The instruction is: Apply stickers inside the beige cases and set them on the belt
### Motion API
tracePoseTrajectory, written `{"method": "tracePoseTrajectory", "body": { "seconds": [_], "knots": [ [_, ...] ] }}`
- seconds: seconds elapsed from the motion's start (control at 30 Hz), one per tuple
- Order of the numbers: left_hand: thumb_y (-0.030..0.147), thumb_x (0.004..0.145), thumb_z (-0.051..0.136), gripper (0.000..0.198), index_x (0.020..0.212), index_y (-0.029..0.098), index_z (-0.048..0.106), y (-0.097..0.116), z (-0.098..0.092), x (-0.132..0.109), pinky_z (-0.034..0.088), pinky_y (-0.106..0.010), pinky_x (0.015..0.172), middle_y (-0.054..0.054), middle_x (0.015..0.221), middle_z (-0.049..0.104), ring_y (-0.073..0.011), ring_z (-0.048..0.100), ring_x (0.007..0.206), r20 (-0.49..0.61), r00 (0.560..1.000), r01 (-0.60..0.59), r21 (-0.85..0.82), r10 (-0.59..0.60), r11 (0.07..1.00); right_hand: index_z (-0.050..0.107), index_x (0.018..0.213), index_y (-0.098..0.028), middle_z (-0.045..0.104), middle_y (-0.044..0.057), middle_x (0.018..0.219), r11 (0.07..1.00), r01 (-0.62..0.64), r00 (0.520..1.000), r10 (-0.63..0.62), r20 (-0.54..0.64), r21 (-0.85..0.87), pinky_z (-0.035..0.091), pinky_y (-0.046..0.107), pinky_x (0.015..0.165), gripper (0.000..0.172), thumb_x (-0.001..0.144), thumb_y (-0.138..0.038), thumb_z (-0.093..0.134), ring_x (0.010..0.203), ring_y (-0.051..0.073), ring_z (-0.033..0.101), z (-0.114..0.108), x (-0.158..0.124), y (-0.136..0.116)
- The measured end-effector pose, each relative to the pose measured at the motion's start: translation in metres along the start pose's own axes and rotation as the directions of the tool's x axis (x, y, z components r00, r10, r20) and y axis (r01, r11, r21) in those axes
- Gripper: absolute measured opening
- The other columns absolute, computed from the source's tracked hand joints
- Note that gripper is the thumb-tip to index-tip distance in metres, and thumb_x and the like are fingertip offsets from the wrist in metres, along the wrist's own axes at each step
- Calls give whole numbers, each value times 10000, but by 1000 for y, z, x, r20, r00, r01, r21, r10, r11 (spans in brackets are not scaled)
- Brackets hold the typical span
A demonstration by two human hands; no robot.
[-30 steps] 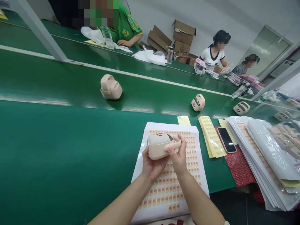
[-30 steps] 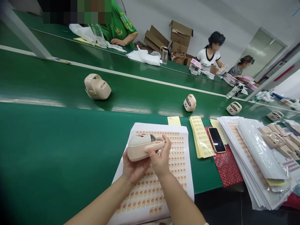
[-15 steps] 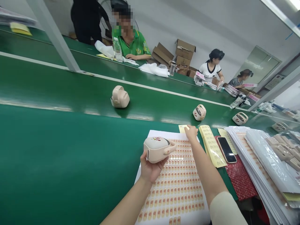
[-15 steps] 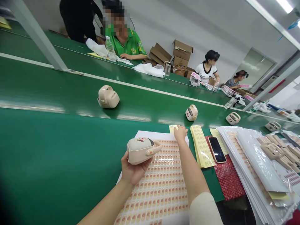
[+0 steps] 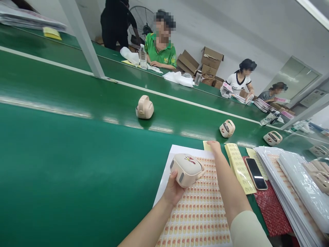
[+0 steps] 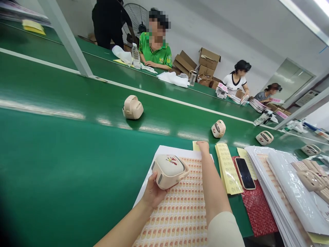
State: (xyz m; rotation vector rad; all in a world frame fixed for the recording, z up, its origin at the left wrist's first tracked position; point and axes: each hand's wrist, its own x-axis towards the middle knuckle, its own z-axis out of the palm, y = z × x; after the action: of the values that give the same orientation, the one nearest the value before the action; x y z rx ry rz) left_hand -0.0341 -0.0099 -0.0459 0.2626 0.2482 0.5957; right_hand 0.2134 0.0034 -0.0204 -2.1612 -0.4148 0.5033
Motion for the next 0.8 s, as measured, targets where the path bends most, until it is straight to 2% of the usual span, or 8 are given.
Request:
{"method": "tracePoseTrajectory", "body": {
  "seconds": [0.13,0.23,0.33,0.43,0.5,0.6,0.67,0.8],
  "knots": [
    [483,630,727,646,1208,293,509,0,9,-1,496,-472,871,-67,1147,616,-328,503,1134,42,997,-65,100,61,993,567,861,-92,579,47,858,977,-62,996,47,79,206,480,298,731,226,845,-317,543,776,130,558,-7,-6,-10],
    [521,564,756,763,1231,263,490,1,12,-3,518,-449,821,-105,1156,601,-344,520,1103,41,993,-120,200,114,972,562,815,-103,580,45,840,932,-92,991,51,126,351,459,307,740,213,813,-315,565,771,132,549,-19,-22,-20],
    [539,540,761,775,1212,263,491,0,6,-2,521,-400,808,-97,1128,602,-318,530,1087,13,985,-167,271,170,948,566,703,-133,587,40,789,872,-91,979,-10,204,482,434,297,743,219,669,-328,658,767,140,541,-33,-52,-29],
    [537,510,776,769,1180,288,492,-1,-5,0,527,-327,749,-63,1048,612,-267,569,1004,-25,964,-241,351,266,905,575,621,-160,593,41,787,819,-75,953,-110,283,569,413,307,760,299,479,-368,737,807,170,533,-42,-95,-34],
    [523,463,802,813,1177,302,481,-3,-10,1,519,-293,723,-49,1042,600,-249,570,974,-35,949,-274,395,312,877,579,582,-163,601,52,845,804,-71,931,-159,328,591,399,327,784,337,408,-387,762,843,192,526,-43,-126,-34],
    [516,422,819,883,1198,307,454,-5,-10,0,492,-286,773,-53,1163,539,-268,511,1072,-32,938,-297,442,346,847,585,535,-158,588,71,878,809,-56,900,-213,380,585,365,348,853,332,395,-390,778,960,235,499,-38,-161,-30],
    [530,414,816,917,1215,299,432,-7,-7,-1,476,-302,804,-66,1224,499,-289,471,1125,-29,936,-296,471,350,831,596,536,-158,565,76,924,820,-49,893,-220,393,570,350,353,873,331,404,-402,777,1006,251,475,-33,-174,-25],
    [581,358,807,1009,1227,281,391,-10,-4,-2,464,-353,826,-88,1238,478,-316,461,1130,-36,937,-281,513,347,811,612,536,-152,494,80,1014,850,-81,897,-166,410,521,363,342,845,323,379,-383,775,959,239,478,-26,-183,-19]
  ]
}}
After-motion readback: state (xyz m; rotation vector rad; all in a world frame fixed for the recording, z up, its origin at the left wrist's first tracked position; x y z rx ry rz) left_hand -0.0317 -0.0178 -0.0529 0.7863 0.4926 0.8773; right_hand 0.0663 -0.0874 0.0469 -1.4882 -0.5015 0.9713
